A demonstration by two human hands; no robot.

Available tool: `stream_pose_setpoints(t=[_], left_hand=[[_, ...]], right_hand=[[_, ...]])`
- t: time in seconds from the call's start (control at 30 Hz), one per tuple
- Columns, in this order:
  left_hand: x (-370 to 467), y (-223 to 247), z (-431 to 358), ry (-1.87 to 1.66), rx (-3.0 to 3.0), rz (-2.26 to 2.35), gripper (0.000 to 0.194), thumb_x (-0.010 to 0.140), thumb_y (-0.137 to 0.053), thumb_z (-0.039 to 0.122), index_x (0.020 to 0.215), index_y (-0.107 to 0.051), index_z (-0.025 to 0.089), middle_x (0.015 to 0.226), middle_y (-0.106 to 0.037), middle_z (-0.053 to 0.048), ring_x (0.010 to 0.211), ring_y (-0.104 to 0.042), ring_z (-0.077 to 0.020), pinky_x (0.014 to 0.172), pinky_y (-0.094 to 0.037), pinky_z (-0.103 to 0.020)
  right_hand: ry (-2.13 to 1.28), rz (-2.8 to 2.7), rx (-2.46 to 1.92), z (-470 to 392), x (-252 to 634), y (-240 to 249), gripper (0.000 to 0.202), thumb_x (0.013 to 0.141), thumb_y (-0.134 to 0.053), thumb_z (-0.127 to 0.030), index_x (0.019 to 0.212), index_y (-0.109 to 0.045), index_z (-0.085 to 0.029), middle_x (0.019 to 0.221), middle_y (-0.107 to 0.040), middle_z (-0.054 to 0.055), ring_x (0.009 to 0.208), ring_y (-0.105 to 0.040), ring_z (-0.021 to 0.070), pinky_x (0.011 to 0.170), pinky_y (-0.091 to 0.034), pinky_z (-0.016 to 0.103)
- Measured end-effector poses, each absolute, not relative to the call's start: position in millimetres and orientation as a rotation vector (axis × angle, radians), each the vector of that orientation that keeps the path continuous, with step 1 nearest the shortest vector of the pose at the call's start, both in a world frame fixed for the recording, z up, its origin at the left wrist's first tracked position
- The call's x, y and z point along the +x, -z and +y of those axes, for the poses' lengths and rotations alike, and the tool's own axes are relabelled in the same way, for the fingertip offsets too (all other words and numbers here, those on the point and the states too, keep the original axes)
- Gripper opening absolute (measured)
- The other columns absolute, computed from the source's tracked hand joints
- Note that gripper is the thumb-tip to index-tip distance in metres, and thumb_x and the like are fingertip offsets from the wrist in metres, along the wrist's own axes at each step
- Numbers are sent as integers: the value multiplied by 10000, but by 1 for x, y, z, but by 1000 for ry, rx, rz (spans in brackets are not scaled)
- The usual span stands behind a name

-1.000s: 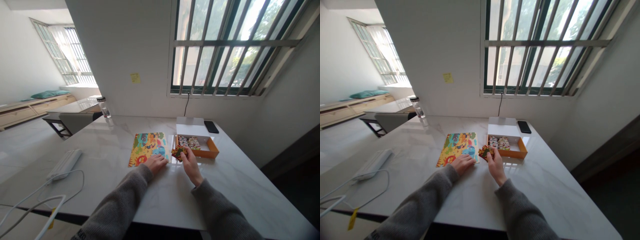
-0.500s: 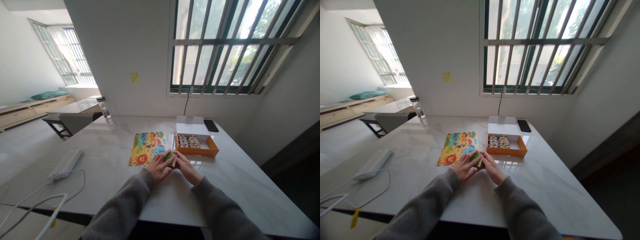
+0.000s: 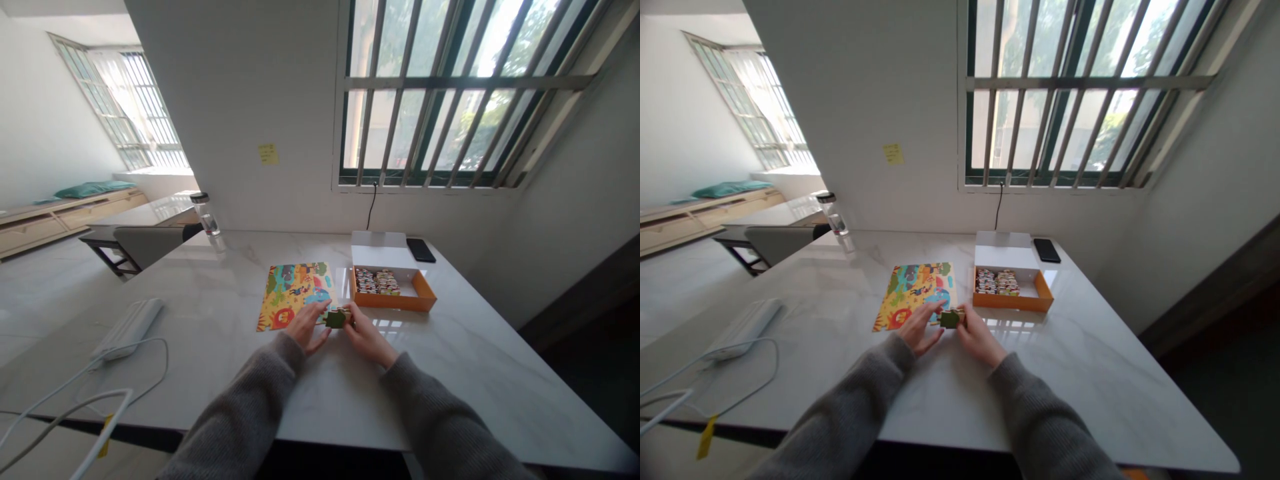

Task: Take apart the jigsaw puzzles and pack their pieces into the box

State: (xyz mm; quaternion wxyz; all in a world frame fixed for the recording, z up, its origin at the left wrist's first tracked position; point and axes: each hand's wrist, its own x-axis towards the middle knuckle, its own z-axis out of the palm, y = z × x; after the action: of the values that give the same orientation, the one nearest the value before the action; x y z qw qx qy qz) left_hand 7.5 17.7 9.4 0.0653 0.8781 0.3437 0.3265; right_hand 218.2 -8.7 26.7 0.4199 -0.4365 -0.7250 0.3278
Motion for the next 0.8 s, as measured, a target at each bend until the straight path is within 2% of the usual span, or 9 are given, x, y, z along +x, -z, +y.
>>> stream_pose_setpoints(t=[0.13, 0.23, 0.33, 0.43, 0.5, 0.6, 0.8], left_hand=[[-20, -3, 39, -780, 2653, 1352, 534, 804, -667, 353, 1309, -550, 221, 1261, -587, -119, 1184, -532, -305, 1036, -448, -488], [-29, -1, 50, -593, 2676, 1367, 428, 820, -676, 374, 1214, -632, 216, 1261, -615, -110, 1178, -543, -297, 1034, -453, -480], [-29, -6, 53, -542, 2744, 1306, 287, 906, -581, 305, 1153, -667, 187, 1180, -673, -113, 1120, -580, -274, 1006, -478, -453], [-27, -12, 52, -543, 2779, 1310, 250, 956, -492, 266, 1104, -683, 202, 1095, -707, -88, 1069, -603, -248, 957, -504, -423], [-27, -13, 50, -551, 2789, 1299, 254, 926, -566, 341, 1122, -676, 222, 1117, -699, -71, 1077, -596, -249, 955, -502, -419], [-24, -12, 50, -561, 2799, 1292, 369, 848, -675, 416, 1166, -659, 229, 1183, -669, -76, 1106, -574, -270, 976, -483, -438], [-2, -13, 50, -466, 2938, 1177, 155, 881, -602, 235, 1005, -674, 178, 1045, -687, -116, 1017, -605, -272, 914, -504, -427]], right_hand=[[-777, -1711, -1190, -4, 224, -30, 138, 838, -476, -211, 976, -469, -218, 811, -609, 0, 742, -588, 196, 704, -449, 299], [-790, -1702, -1188, -4, 224, -29, 137, 838, -476, -220, 975, -468, -216, 818, -613, 3, 743, -591, 195, 703, -449, 297], [-798, -1721, -1176, -4, 222, -26, 149, 836, -481, -217, 985, -472, -214, 838, -616, 8, 750, -590, 192, 704, -449, 294], [-801, -1718, -1156, -4, 221, -25, 167, 843, -479, -218, 1010, -479, -210, 843, -623, 9, 756, -598, 190, 710, -455, 294], [-804, -1709, -1145, -4, 222, -24, 170, 844, -482, -222, 1013, -483, -209, 839, -630, 7, 753, -602, 189, 709, -459, 294], [-789, -1707, -1154, -3, 222, -25, 171, 837, -490, -221, 1008, -490, -209, 837, -630, 6, 752, -597, 188, 705, -458, 293], [-737, -1691, -1175, -2, 223, -26, 170, 833, -492, -230, 1001, -494, -206, 802, -602, -2, 720, -572, 183, 673, -441, 282]])
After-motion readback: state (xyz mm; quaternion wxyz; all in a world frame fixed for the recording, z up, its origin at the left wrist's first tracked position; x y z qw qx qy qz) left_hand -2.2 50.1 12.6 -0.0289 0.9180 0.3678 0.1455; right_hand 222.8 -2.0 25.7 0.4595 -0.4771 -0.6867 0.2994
